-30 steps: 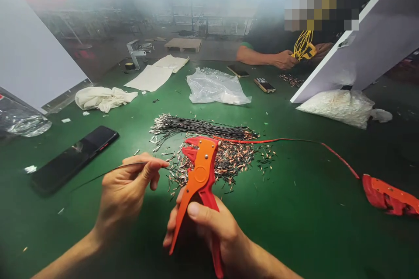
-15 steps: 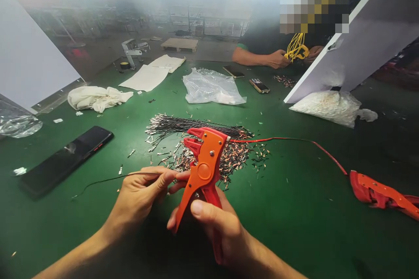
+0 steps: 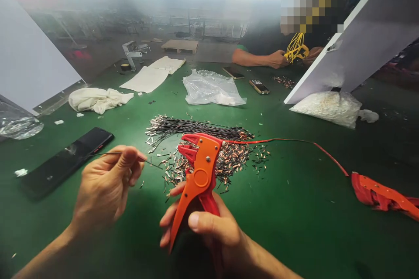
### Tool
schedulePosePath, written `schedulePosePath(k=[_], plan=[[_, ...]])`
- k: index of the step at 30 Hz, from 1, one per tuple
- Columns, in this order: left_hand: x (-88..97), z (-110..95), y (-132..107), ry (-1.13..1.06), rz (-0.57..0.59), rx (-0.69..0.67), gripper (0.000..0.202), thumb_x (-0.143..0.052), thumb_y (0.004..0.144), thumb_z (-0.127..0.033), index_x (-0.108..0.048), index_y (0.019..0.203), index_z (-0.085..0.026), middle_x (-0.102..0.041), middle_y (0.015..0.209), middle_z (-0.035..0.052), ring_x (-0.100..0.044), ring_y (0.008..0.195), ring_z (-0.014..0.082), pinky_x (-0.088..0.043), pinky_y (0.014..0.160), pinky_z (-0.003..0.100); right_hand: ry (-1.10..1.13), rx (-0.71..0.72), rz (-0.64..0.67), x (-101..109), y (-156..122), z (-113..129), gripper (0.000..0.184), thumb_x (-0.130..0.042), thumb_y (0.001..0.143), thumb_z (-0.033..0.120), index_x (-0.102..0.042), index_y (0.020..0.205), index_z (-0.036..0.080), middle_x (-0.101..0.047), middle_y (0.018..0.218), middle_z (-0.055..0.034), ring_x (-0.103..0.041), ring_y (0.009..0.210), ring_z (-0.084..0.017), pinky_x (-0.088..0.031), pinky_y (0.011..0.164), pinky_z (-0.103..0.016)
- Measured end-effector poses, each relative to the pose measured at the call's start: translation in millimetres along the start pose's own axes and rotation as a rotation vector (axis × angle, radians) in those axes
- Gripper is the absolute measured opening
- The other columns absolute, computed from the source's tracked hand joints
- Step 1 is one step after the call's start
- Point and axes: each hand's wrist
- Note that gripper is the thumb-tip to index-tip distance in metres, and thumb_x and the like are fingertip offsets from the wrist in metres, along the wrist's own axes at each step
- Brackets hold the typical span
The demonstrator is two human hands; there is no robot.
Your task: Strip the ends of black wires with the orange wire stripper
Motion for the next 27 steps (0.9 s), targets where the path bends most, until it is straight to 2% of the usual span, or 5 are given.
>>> schedulePosePath(k=[4, 9, 12, 21, 27], plan=[[1.8, -4, 3, -0.101, -0.083, -0.032, 0.032, -0.073, 0.078, -0.052, -0.072, 0.071, -0.021, -0.042, 0.045, -0.0059, -0.033, 0.043, 0.0053, -0.024, 0.047, 0.025, 0.028, -0.081, 0.069, 3, -3, -8, 0.041, -0.064, 0.082, 0.026, -0.056, 0.120, 0.016, -0.069, 0.099, -0.0115, -0.068, 0.086, -0.024, -0.047, 0.080, -0.041], [-1.1, -2, 0, -0.129, -0.038, -0.001, 0.032, -0.072, 0.079, -0.053, -0.072, 0.072, -0.022, -0.041, 0.043, -0.0063, -0.032, 0.042, 0.0050, -0.021, 0.047, 0.026, 0.046, -0.149, 0.160, 7, -5, -14, 0.042, -0.068, 0.083, 0.029, -0.055, 0.121, 0.018, -0.068, 0.101, -0.0105, -0.066, 0.089, -0.023, -0.045, 0.080, -0.037], [-2.3, -1, -2, -0.147, -0.009, 0.016, 0.032, -0.072, 0.078, -0.053, -0.072, 0.073, -0.022, -0.042, 0.043, -0.0064, -0.032, 0.042, 0.0045, -0.020, 0.047, 0.026, 0.026, -0.135, 0.183, 8, -4, -16, 0.043, -0.067, 0.084, 0.031, -0.054, 0.123, 0.019, -0.068, 0.102, -0.0107, -0.067, 0.091, -0.024, -0.046, 0.080, -0.037], [-1.2, -2, -3, -0.200, -0.004, 0.050, 0.033, -0.074, 0.076, -0.054, -0.071, 0.073, -0.021, -0.042, 0.043, -0.0066, -0.033, 0.042, 0.0045, -0.020, 0.047, 0.025, 0.017, -0.166, 0.207, 11, -5, -18, 0.044, -0.067, 0.084, 0.031, -0.053, 0.125, 0.020, -0.067, 0.103, -0.0114, -0.067, 0.093, -0.024, -0.046, 0.080, -0.036], [-4.3, -1, -4, -0.198, 0.027, 0.122, 0.036, -0.073, 0.076, -0.056, -0.069, 0.071, -0.020, -0.043, 0.043, -0.0068, -0.034, 0.045, 0.0047, -0.022, 0.048, 0.023, 0.017, -0.159, 0.218, 11, -4, -19, 0.044, -0.067, 0.084, 0.031, -0.052, 0.123, 0.019, -0.066, 0.099, -0.0104, -0.067, 0.088, -0.022, -0.046, 0.077, -0.033]])
Point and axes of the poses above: each hand's wrist, its own y-axis towards the middle knuckle, its own x-axis out of the back of the hand, z = x × y
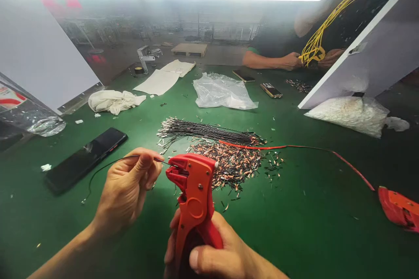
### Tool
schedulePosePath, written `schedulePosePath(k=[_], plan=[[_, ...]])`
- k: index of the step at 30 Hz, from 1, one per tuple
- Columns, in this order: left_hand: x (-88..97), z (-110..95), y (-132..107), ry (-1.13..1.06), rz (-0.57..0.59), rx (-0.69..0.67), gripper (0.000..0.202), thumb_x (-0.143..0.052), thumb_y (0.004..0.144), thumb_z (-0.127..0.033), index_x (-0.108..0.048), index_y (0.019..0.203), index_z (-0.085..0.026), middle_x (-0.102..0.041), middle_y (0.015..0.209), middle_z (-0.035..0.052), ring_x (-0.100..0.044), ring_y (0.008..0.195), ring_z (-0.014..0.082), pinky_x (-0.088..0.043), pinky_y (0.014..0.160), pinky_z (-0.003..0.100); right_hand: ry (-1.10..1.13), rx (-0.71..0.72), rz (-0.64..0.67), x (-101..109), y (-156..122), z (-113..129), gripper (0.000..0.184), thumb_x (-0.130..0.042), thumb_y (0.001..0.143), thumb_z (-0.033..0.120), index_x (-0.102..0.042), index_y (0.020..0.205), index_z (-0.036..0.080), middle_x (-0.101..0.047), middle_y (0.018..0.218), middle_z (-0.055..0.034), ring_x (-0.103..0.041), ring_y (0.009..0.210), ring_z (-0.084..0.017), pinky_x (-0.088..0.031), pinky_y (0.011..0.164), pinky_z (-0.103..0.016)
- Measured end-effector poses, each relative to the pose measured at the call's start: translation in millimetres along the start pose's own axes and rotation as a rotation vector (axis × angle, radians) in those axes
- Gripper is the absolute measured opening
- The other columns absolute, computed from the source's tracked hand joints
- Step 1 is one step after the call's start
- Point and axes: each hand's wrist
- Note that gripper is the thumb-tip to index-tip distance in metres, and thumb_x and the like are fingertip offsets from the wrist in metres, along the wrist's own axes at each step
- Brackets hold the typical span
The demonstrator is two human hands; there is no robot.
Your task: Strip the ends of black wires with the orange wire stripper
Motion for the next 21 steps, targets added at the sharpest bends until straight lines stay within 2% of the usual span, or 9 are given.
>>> schedulePosePath(k=[3, 7, 14, 21], plan=[[-0.5, -0.2, 0.4, 0.020, 0.003, 0.008, 0.037, -0.073, 0.075, -0.056, -0.069, 0.070, -0.020, -0.042, 0.043, -0.0068, -0.034, 0.045, 0.0049, -0.022, 0.048, 0.023, -0.028, 0.016, 0.017, -0.7, 1.6, -0.3, 0.036, -0.065, 0.085, 0.032, -0.053, 0.117, 0.019, -0.064, 0.094, -0.0084, -0.064, 0.083, -0.020, -0.046, 0.076, -0.033], [0.0, 0.3, 1.7, 0.036, 0.001, 0.012, 0.036, -0.073, 0.075, -0.055, -0.069, 0.071, -0.020, -0.043, 0.043, -0.0068, -0.034, 0.045, 0.0054, -0.022, 0.049, 0.024, -0.072, 0.077, 0.020, 1.5, 2.2, -4.6, 0.029, -0.063, 0.087, 0.037, -0.054, 0.105, 0.016, -0.058, 0.083, -0.0059, -0.058, 0.070, -0.015, -0.045, 0.065, -0.027], [0.0, 5.7, 3.1, 0.059, 0.018, 0.030, 0.038, -0.071, 0.078, -0.056, -0.067, 0.069, -0.019, -0.042, 0.041, -0.0080, -0.032, 0.045, 0.0048, -0.025, 0.053, 0.023, -0.136, 0.019, -0.060, 0.2, -1.4, -2.9, 0.031, -0.062, 0.087, 0.043, -0.055, 0.094, 0.013, -0.055, 0.072, -0.0043, -0.050, 0.061, -0.011, -0.040, 0.057, -0.022], [-1.3, 7.6, 1.2, 0.068, 0.038, 0.041, 0.040, -0.071, 0.077, -0.058, -0.067, 0.070, -0.019, -0.043, 0.042, -0.0081, -0.034, 0.044, 0.0045, -0.026, 0.053, 0.022, -0.061, 0.079, -0.107, -5.1, 1.2, -3.8, 0.033, -0.060, 0.088, 0.046, -0.054, 0.087, 0.013, -0.052, 0.064, -0.0012, -0.046, 0.052, -0.008, -0.040, 0.052, -0.019]])
Point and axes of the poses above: each hand's wrist, its own y-axis towards the middle knuckle, its own x-axis out of the back of the hand, z = x × y
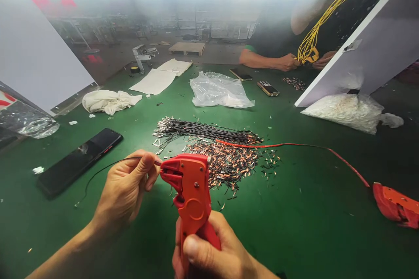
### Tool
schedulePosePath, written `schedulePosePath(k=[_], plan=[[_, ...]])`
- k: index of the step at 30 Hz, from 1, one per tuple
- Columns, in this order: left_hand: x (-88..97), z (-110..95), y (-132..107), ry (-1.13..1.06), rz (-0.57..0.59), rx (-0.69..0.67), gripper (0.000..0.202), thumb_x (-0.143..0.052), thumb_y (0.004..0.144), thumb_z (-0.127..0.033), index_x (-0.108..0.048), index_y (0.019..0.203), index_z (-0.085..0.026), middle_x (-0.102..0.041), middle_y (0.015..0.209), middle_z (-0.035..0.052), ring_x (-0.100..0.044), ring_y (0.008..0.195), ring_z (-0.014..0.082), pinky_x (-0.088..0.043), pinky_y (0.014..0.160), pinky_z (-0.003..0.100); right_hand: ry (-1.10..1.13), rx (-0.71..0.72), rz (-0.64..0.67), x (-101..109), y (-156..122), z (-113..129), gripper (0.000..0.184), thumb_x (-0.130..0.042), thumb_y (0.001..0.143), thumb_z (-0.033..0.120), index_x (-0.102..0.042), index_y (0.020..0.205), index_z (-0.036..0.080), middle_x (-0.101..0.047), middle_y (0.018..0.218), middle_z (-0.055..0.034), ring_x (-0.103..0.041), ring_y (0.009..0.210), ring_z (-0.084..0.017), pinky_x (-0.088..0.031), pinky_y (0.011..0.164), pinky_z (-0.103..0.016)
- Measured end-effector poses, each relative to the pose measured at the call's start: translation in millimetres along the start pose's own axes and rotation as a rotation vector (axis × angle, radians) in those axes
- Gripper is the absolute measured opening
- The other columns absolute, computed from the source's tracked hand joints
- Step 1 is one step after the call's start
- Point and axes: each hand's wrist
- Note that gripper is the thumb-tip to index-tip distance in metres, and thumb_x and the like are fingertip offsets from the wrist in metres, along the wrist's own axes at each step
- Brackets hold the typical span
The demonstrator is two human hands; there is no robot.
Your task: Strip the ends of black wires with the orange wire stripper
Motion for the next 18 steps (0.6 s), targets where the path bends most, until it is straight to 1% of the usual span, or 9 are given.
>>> schedulePosePath(k=[4, 7, 10, 15, 18], plan=[[1.0, 2, 1, 0.019, 0.005, 0.006, 0.040, -0.070, 0.078, -0.057, -0.066, 0.071, -0.018, -0.044, 0.043, -0.0077, -0.034, 0.045, 0.0049, -0.026, 0.051, 0.022, 0.077, -0.018, -0.035, 1, -2, -2, 0.033, -0.060, 0.090, 0.045, -0.052, 0.092, 0.014, -0.053, 0.061, 0.0007, -0.046, 0.050, -0.007, -0.041, 0.053, -0.019], [1.2, 3, 3, 0.041, 0.016, 0.024, 0.040, -0.068, 0.081, -0.053, -0.063, 0.066, -0.017, -0.045, 0.046, -0.0070, -0.034, 0.045, 0.0046, -0.027, 0.050, 0.022, 0.020, -0.042, -0.035, -2, -4, 2, 0.033, -0.061, 0.089, 0.046, -0.052, 0.088, 0.014, -0.052, 0.061, 0.0010, -0.045, 0.051, -0.007, -0.040, 0.053, -0.018], [1.1, 5, 4, 0.058, 0.036, 0.040, 0.043, -0.066, 0.084, -0.050, -0.058, 0.059, -0.016, -0.046, 0.051, -0.0057, -0.037, 0.047, 0.0044, -0.028, 0.048, 0.021, -0.009, -0.066, -0.067, -6, -4, 6, 0.035, -0.062, 0.089, 0.047, -0.050, 0.083, 0.014, -0.052, 0.060, 0.0011, -0.044, 0.050, -0.006, -0.039, 0.052, -0.018], [1.7, 7, 4, 0.053, 0.042, 0.052, 0.040, -0.065, 0.086, -0.043, -0.057, 0.058, -0.016, -0.048, 0.056, -0.0049, -0.041, 0.048, 0.0045, -0.029, 0.046, 0.021, 0.016, -0.109, -0.148, -13, -5, 9, 0.037, -0.064, 0.086, 0.048, -0.048, 0.078, 0.016, -0.050, 0.057, 0.0028, -0.041, 0.047, -0.005, -0.036, 0.049, -0.017], [2.2, 8, 4, 0.064, 0.039, 0.057, 0.042, -0.064, 0.087, -0.043, -0.058, 0.056, -0.016, -0.049, 0.055, -0.0041, -0.042, 0.048, 0.0049, -0.028, 0.044, 0.021, 0.010, -0.157, -0.177, -16, -7, 15, 0.038, -0.065, 0.086, 0.050, -0.048, 0.081, 0.016, -0.050, 0.058, 0.0036, -0.041, 0.048, -0.005, -0.035, 0.050, -0.018]])
Point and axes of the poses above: each hand's wrist, its own y-axis towards the middle knuckle, its own x-axis out of the back of the hand, z = x × y
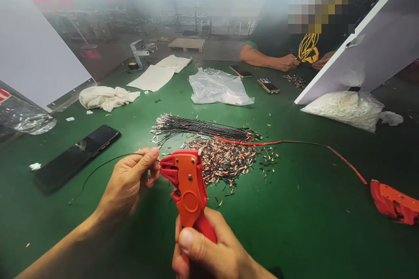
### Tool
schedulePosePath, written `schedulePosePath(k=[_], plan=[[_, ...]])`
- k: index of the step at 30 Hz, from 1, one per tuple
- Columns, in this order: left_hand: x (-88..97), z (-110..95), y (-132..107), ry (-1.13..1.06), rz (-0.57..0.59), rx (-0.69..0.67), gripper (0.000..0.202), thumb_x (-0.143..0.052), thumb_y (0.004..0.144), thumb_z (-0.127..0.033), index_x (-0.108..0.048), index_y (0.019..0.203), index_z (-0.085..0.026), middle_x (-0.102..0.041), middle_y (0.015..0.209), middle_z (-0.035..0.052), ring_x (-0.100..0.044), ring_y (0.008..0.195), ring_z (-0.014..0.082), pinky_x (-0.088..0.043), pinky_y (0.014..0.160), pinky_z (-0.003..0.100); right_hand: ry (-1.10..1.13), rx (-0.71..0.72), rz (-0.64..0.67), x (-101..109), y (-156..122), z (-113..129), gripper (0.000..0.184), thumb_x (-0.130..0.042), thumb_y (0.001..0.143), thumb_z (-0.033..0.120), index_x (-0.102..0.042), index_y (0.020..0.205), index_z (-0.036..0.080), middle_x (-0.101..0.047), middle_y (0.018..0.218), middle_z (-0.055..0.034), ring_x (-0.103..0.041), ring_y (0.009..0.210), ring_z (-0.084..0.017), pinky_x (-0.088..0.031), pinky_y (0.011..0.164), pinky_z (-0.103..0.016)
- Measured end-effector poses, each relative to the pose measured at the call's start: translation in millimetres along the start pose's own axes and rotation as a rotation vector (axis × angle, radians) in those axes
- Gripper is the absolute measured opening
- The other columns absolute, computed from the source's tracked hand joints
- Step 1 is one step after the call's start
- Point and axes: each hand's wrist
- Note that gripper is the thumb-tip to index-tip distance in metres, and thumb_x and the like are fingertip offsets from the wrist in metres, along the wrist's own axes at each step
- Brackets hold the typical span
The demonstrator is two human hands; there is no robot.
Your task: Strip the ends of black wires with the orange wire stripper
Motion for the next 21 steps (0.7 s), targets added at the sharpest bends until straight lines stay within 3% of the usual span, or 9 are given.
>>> schedulePosePath(k=[4, 7, 10, 15, 21], plan=[[0.4, -2.2, 1.7, 0.005, 0.010, 0.047, 0.048, -0.062, 0.086, -0.046, -0.058, 0.050, -0.015, -0.049, 0.049, -0.0029, -0.041, 0.044, 0.0050, -0.027, 0.043, 0.022, -0.033, -0.061, -0.012, 1.0, -1.5, 5.1, 0.041, -0.066, 0.085, 0.052, -0.046, 0.085, 0.016, -0.051, 0.062, 0.0038, -0.044, 0.052, -0.006, -0.037, 0.055, -0.020], [1.4, -5.1, 2.8, -0.022, 0.015, 0.079, 0.046, -0.064, 0.085, -0.045, -0.058, 0.051, -0.014, -0.050, 0.050, -0.0028, -0.041, 0.044, 0.0050, -0.027, 0.044, 0.022, -0.045, -0.030, 0.030, 6.1, 2.0, 1.7, 0.040, -0.065, 0.086, 0.052, -0.047, 0.084, 0.017, -0.050, 0.061, 0.0036, -0.044, 0.050, -0.006, -0.036, 0.052, -0.021], [3.1, -6.7, 3.3, -0.007, 0.029, 0.050, 0.040, -0.067, 0.084, -0.042, -0.059, 0.055, -0.015, -0.051, 0.054, -0.0031, -0.044, 0.049, 0.0060, -0.031, 0.047, 0.022, -0.034, 0.010, 0.090, 9.2, 5.4, -1.9, 0.039, -0.065, 0.086, 0.051, -0.048, 0.086, 0.016, -0.052, 0.062, 0.0022, -0.046, 0.051, -0.007, -0.037, 0.052, -0.021], [4.2, -7.0, 3.4, 0.024, 0.042, -0.009, 0.035, -0.063, 0.088, -0.039, -0.061, 0.062, -0.015, -0.055, 0.060, -0.0029, -0.047, 0.052, 0.0062, -0.036, 0.052, 0.022, 0.067, -0.028, 0.020, 5.0, 3.7, 1.9, 0.043, -0.069, 0.083, 0.049, -0.047, 0.100, 0.016, -0.057, 0.078, -0.0011, -0.056, 0.065, -0.012, -0.044, 0.067, -0.031], [2.0, -8.5, 2.4, -0.012, 0.069, 0.002, 0.030, -0.062, 0.089, -0.037, -0.062, 0.067, -0.016, -0.053, 0.056, -0.0039, -0.045, 0.052, 0.0057, -0.033, 0.053, 0.021, 0.110, -0.029, 0.032, 7.6, 3.6, 2.0, 0.042, -0.070, 0.084, 0.044, -0.048, 0.105, 0.015, -0.060, 0.081, -0.0032, -0.060, 0.069, -0.015, -0.044, 0.070, -0.034]])
Point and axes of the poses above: each hand's wrist, its own y-axis towards the middle knuckle, its own x-axis out of the back of the hand, z = x × y
